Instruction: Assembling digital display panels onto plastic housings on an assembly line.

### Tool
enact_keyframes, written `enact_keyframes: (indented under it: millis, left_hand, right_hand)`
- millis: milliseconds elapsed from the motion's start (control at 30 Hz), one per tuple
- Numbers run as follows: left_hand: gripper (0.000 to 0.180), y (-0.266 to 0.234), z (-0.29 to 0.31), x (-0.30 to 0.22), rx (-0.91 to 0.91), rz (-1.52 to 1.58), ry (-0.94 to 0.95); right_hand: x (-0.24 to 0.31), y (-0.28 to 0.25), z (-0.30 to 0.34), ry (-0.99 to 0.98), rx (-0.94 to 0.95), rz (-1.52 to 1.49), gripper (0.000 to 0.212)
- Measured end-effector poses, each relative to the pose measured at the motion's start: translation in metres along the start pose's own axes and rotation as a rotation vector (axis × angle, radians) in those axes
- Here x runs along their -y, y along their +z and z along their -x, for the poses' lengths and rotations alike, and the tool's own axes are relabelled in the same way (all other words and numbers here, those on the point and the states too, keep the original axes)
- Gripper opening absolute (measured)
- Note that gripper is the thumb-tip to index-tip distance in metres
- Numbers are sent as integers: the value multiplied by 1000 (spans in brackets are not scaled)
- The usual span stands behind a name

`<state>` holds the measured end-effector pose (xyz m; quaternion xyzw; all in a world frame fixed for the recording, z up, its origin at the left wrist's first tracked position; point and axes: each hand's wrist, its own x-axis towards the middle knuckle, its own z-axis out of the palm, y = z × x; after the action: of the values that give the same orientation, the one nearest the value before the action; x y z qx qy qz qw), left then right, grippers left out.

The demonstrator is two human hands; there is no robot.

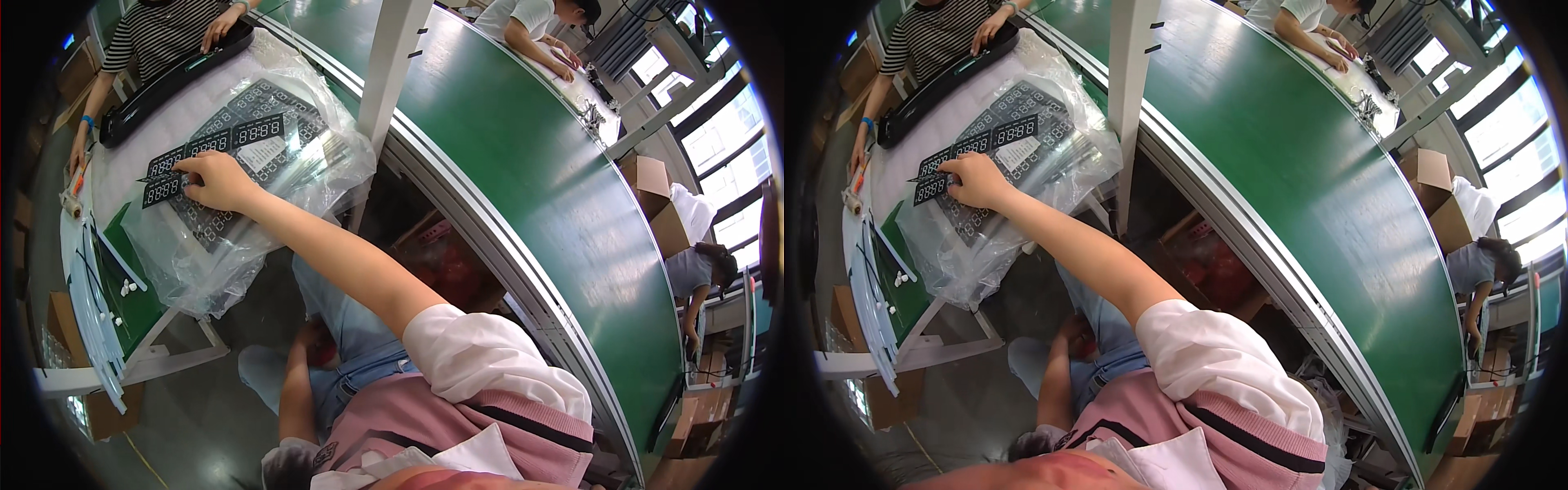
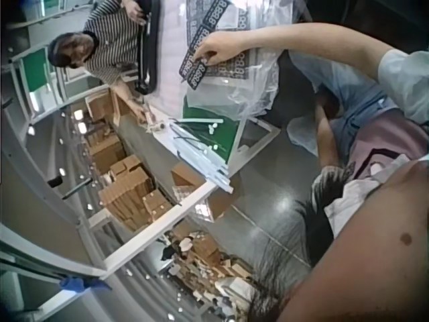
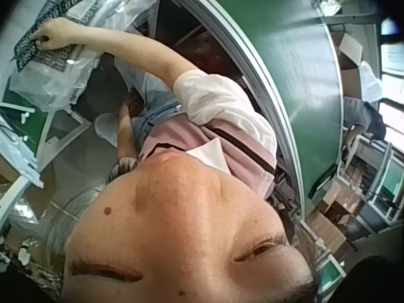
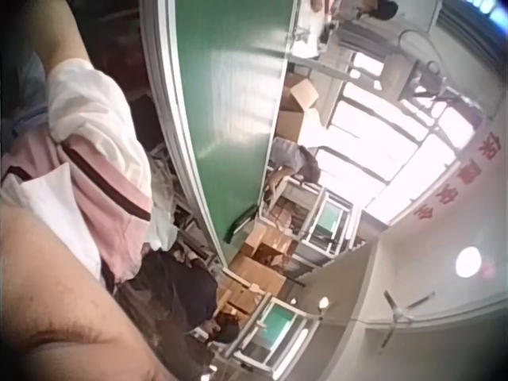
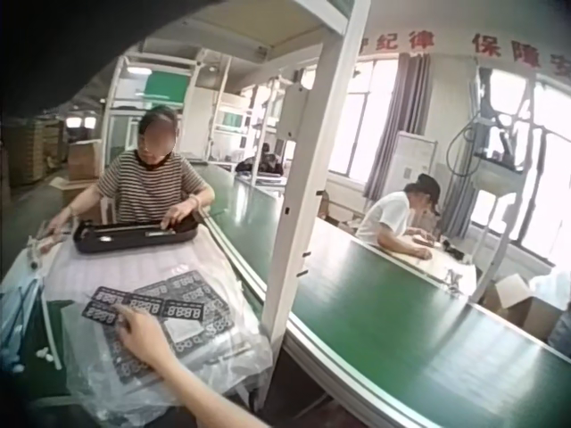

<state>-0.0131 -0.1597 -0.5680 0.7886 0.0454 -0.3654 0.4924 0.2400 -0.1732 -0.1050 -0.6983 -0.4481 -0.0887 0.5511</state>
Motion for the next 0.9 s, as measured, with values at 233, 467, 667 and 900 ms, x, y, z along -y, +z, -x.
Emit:
enact_keyframes:
  millis: [233,467,667,900]
  left_hand:
    - [46,0,-7,-9,-72,-63,-41]
    - [45,-1,9,-30,-68,90,-12]
    - [43,-1,-3,-7,-140,-24,-4]
    - [43,0,-8,-1,-145,-50,-13]
  right_hand:
    - [-3,-5,0,-25,27,33,40]
    - [-8,-6,0,-19,35,54,40]
    - [-6,-3,0,-45,35,25,39]
    - [-2,-3,3,-31,22,15,38]
